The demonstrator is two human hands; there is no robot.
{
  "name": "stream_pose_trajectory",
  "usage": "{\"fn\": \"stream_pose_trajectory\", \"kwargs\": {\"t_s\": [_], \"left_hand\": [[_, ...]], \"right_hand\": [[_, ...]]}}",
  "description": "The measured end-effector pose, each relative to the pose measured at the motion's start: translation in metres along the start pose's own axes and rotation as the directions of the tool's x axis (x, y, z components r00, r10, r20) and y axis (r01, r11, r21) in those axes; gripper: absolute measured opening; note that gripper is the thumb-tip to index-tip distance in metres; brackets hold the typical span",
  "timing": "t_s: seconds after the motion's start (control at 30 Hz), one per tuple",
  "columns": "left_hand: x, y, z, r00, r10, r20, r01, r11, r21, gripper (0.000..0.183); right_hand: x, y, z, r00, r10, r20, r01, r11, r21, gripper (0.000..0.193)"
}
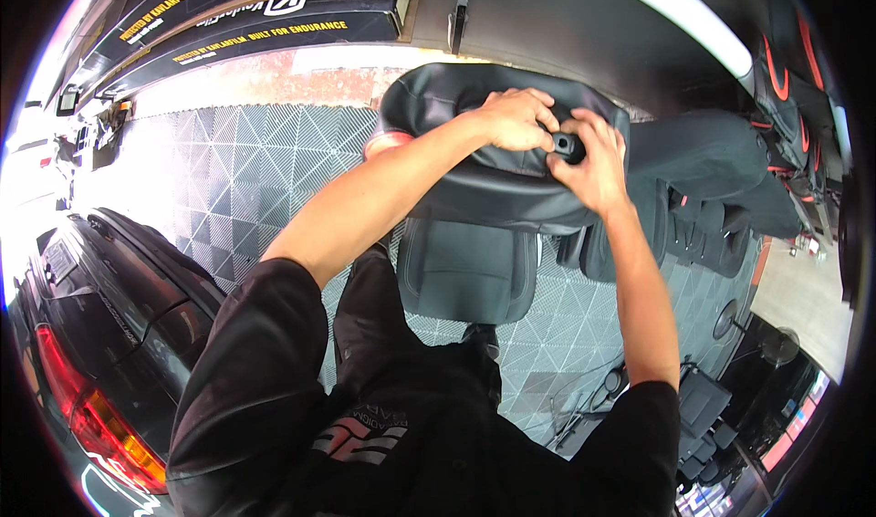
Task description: The person installs a leather cover onto a car seat by sliding it over the backrest, reaching inside to smooth the fabric, and securing the bottom flap to the seat frame by hand.
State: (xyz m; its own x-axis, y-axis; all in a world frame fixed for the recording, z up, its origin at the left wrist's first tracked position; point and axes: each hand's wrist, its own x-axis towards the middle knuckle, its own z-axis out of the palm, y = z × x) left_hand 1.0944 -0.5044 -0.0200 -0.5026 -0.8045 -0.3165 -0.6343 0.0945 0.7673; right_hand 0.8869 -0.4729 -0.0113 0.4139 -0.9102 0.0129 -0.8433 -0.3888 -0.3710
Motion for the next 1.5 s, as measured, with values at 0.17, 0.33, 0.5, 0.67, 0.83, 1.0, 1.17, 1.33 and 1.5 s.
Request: {"fn": "stream_pose_trajectory", "kwargs": {"t_s": [0.17, 0.33, 0.5, 0.67, 0.83, 1.0, 1.17, 1.33, 1.5], "left_hand": [[-0.053, -0.064, -0.045, 0.807, -0.079, -0.585, -0.117, 0.950, -0.291, 0.045], [-0.155, -0.229, -0.015, 0.579, -0.610, -0.541, 0.166, 0.738, -0.654, 0.064], [-0.148, -0.262, 0.116, 0.554, -0.813, 0.179, 0.267, -0.030, -0.963, 0.065], [-0.145, -0.286, 0.114, 0.498, -0.801, 0.333, 0.308, -0.196, -0.931, 0.061], [-0.165, -0.379, 0.216, 0.568, -0.653, 0.500, 0.456, -0.256, -0.852, 0.091], [-0.171, -0.402, 0.243, 0.693, -0.633, 0.345, 0.264, -0.223, -0.938, 0.046], [-0.156, -0.374, 0.240, 0.675, -0.697, 0.244, 0.273, -0.071, -0.959, 0.056], [-0.153, -0.400, 0.235, 0.672, -0.692, 0.264, 0.242, -0.131, -0.961, 0.058], [-0.157, -0.420, 0.243, 0.634, -0.763, 0.128, 0.230, 0.028, -0.973, 0.043]], "right_hand": [[-0.047, 0.008, 0.003, 0.984, 0.062, -0.168, -0.073, 0.995, -0.065, 0.089], [-0.069, 0.036, 0.051, 0.671, 0.539, -0.509, -0.050, 0.718, 0.694, 0.071], [-0.116, 0.097, 0.120, 0.300, 0.865, 0.403, -0.441, -0.250, 0.862, 0.091], [-0.127, 0.140, 0.143, 0.203, 0.804, 0.559, -0.352, -0.473, 0.808, 0.084], [-0.168, 0.201, 0.187, 0.052, 0.745, 0.665, -0.420, -0.588, 0.692, 0.068], [-0.188, 0.215, 0.263, 0.323, 0.562, 0.762, -0.353, -0.676, 0.647, 0.085], [-0.199, 0.240, 0.328, 0.428, 0.466, 0.774, -0.365, -0.694, 0.620, 0.090], [-0.183, 0.244, 0.336, 0.422, 0.515, 0.746, -0.447, -0.598, 0.665, 0.070], [-0.190, 0.199, 0.331, 0.275, 0.591, 0.758, -0.201, -0.736, 0.647, 0.082]]}}
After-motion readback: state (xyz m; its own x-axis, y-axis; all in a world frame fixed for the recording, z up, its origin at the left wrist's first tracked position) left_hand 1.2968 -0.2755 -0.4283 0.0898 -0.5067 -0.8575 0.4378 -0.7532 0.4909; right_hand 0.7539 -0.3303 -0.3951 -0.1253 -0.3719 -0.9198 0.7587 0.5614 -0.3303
